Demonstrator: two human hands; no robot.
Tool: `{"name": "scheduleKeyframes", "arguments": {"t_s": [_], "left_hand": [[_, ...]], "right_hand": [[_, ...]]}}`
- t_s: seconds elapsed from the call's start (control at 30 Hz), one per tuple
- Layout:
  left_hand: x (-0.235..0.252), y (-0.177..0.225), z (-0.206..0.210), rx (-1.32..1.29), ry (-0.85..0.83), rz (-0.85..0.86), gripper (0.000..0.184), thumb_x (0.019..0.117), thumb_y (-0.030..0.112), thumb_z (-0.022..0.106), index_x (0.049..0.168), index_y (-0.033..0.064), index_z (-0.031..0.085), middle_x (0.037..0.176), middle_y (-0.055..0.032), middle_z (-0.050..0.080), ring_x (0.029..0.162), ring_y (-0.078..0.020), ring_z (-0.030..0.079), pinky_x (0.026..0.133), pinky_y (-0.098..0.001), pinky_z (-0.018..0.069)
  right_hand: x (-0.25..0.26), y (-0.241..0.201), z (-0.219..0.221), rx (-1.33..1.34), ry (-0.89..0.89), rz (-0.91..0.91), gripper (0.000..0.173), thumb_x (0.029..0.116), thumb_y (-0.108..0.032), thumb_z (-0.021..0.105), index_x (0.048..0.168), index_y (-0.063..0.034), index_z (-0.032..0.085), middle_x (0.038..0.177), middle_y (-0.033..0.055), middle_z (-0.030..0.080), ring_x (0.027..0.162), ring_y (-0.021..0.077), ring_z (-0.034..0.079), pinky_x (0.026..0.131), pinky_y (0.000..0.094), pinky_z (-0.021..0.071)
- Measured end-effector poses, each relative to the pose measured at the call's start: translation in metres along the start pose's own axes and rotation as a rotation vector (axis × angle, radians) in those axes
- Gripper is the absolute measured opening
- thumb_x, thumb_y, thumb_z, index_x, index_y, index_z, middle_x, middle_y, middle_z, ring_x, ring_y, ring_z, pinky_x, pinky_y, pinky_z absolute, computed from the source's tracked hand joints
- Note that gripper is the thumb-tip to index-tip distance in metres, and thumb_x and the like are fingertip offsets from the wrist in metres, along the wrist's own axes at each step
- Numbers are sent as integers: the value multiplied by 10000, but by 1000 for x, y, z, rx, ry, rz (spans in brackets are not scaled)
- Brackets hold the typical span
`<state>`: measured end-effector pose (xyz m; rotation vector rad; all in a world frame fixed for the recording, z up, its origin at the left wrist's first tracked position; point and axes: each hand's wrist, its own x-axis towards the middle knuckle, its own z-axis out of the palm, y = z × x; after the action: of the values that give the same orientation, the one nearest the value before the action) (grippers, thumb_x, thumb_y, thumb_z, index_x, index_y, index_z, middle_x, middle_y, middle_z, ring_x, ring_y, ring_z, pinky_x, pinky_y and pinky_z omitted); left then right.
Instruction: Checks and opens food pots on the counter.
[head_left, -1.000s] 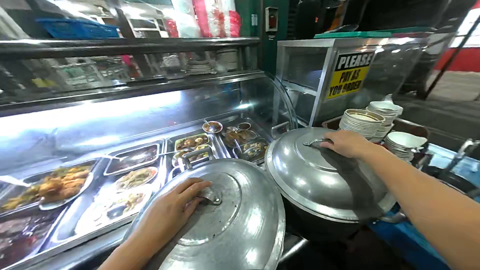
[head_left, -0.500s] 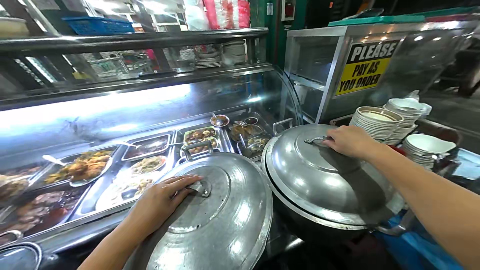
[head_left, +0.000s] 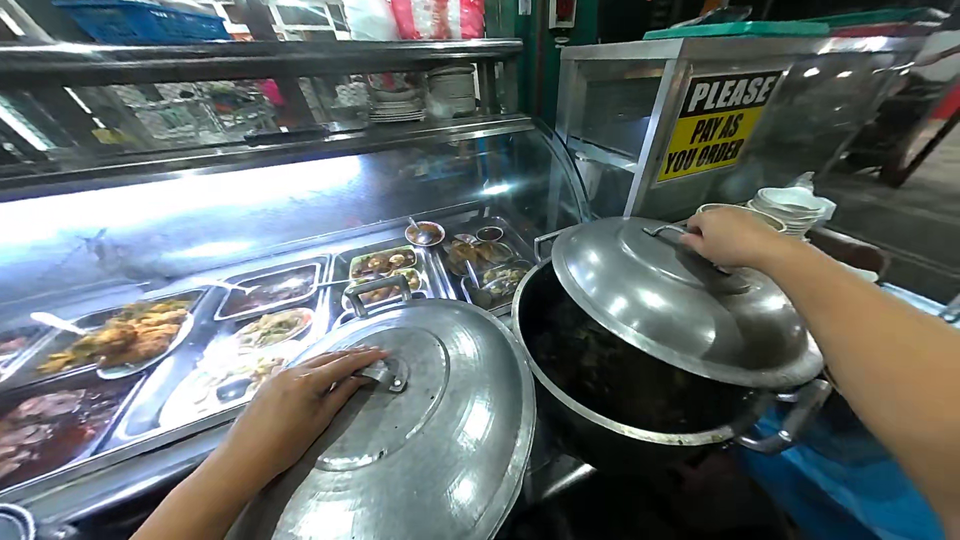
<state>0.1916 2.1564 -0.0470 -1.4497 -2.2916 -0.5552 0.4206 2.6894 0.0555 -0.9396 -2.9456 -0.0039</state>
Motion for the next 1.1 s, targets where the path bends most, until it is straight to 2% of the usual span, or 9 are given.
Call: {"name": "scheduleKeyframes", "arguments": {"t_s": [0.2, 0.33, 0.47, 0.6, 0.8, 0.9, 0.97, 1.03, 1.1], "left_hand": [[0, 0, 1, 0, 10, -3, 366, 980, 321, 489, 1166, 193, 777, 1175, 2, 758, 1067, -201, 734, 891, -453, 595], [-1, -2, 0, -4, 15, -4, 364, 981, 334, 486, 1168, 216, 775, 1180, 23, 755, 1068, -184, 732, 882, -460, 598], [-2, -3, 1, 11, 24, -13, 371, 967, 324, 490, 1157, 195, 781, 1165, 0, 760, 1067, -204, 735, 886, -461, 597], [-2, -1, -1, 3, 27, -13, 366, 971, 322, 491, 1154, 196, 782, 1164, 1, 761, 1058, -202, 736, 879, -470, 596], [-2, 0, -3, 8, 18, -24, 331, 979, 309, 511, 1163, 233, 775, 1183, 49, 751, 1099, -137, 717, 937, -403, 587], [-1, 4, -6, -3, 2, -57, 314, 967, 291, 579, 1226, 234, 748, 1161, 22, 755, 1042, -184, 733, 894, -474, 594], [0, 7, -7, -50, 30, -107, 405, 944, 354, 645, 1322, 217, 689, 1177, -16, 739, 990, -213, 730, 852, -486, 597], [-1, 8, -8, -64, 94, -103, 560, 927, 492, 651, 1401, 196, 629, 1341, -35, 673, 1099, -221, 710, 873, -452, 610], [-4, 11, -9, 4, 187, -37, 658, 945, 618, 556, 1420, 167, 607, 1450, -79, 604, 1209, -270, 670, 882, -492, 598]], "right_hand": [[4, 16, 0, 8, 45, 35, 356, 1070, -215, 535, 912, 71, 675, 955, 282, 674, 997, 465, 655, 866, 648, 489], [-1, 9, -4, 5, 25, 60, 369, 1071, -238, 536, 925, 68, 680, 972, 282, 676, 1015, 468, 651, 872, 656, 485], [-1, 0, -2, 3, 31, 61, 359, 1066, -258, 546, 950, 48, 694, 986, 270, 681, 1030, 460, 652, 879, 653, 487], [-5, -23, 2, -5, 1, 47, 360, 1070, -264, 531, 982, 50, 683, 1016, 263, 679, 1053, 446, 652, 879, 633, 499], [-16, -66, 2, -35, 28, -5, 350, 1075, -270, 518, 1018, 37, 676, 1000, 251, 686, 1025, 444, 668, 846, 625, 518], [-26, -89, -5, -38, 112, -75, 349, 1076, -276, 519, 1014, 39, 658, 945, 252, 682, 958, 453, 683, 785, 619, 533], [-33, -111, -14, -23, 116, -102, 357, 1084, -285, 500, 1053, 36, 653, 960, 250, 683, 969, 452, 684, 795, 612, 538], [-38, -137, -22, -2, 108, -132, 362, 1092, -296, 478, 1065, 26, 642, 976, 244, 679, 986, 441, 680, 808, 598, 536], [-40, -165, -23, 42, 110, -186, 359, 1090, -296, 477, 1084, 19, 650, 980, 240, 684, 990, 437, 682, 814, 598, 539]]}}
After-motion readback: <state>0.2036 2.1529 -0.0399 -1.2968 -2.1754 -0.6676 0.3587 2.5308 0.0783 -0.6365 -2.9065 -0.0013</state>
